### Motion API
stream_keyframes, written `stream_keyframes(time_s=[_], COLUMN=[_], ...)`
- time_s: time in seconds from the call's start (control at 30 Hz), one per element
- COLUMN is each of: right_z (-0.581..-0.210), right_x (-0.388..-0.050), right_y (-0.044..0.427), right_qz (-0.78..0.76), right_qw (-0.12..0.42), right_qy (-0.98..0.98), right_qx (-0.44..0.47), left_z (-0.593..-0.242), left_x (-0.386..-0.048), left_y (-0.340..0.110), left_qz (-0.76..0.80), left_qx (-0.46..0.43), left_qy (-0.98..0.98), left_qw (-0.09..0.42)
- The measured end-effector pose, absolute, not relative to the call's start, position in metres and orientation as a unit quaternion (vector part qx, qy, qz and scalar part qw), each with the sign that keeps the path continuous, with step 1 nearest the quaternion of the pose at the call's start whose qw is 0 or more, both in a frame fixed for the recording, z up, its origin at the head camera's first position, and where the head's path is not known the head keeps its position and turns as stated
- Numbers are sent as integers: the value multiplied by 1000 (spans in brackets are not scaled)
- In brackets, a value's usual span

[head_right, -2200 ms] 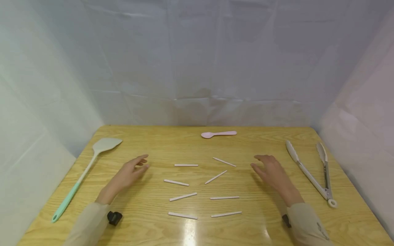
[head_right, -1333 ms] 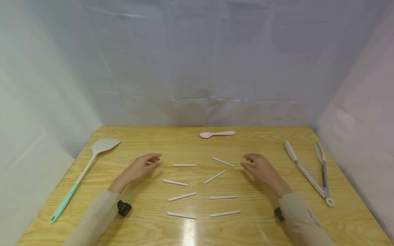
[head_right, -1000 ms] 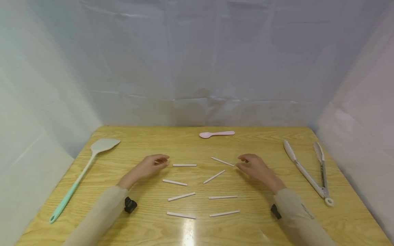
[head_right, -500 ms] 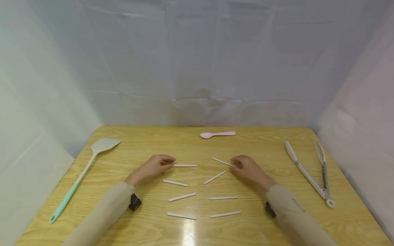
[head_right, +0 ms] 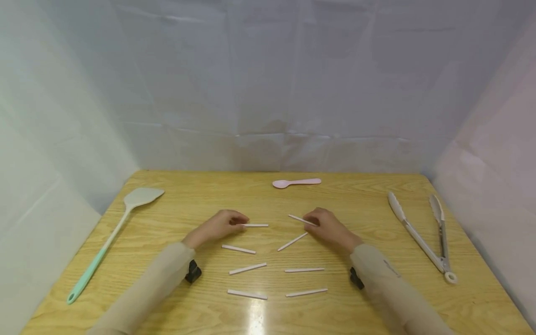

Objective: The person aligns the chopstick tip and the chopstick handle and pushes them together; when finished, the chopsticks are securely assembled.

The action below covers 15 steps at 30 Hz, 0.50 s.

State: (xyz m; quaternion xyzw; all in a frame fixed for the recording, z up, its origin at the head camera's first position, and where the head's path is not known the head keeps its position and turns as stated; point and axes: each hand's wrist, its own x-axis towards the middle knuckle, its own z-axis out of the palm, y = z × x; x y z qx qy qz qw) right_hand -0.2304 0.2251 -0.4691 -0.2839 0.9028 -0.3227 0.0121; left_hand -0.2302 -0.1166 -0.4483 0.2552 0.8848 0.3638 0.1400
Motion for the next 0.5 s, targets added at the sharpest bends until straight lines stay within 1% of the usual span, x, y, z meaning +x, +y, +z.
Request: stream_keyframes(time_s=[0.17,0.5], right_z=[-473,-472], right_x=[-232,-234], right_y=[222,217], right_qz=[-321,-319], right_qw=[7,27], right_qy=[902,910], right_qx=[-290,-262], left_z=[-451,-455], left_x=[-233,-235], left_y=[-113,-110], left_qz=[358,339], left_qx=[268,275], left_qy=[884,891], left_qw=[136,125])
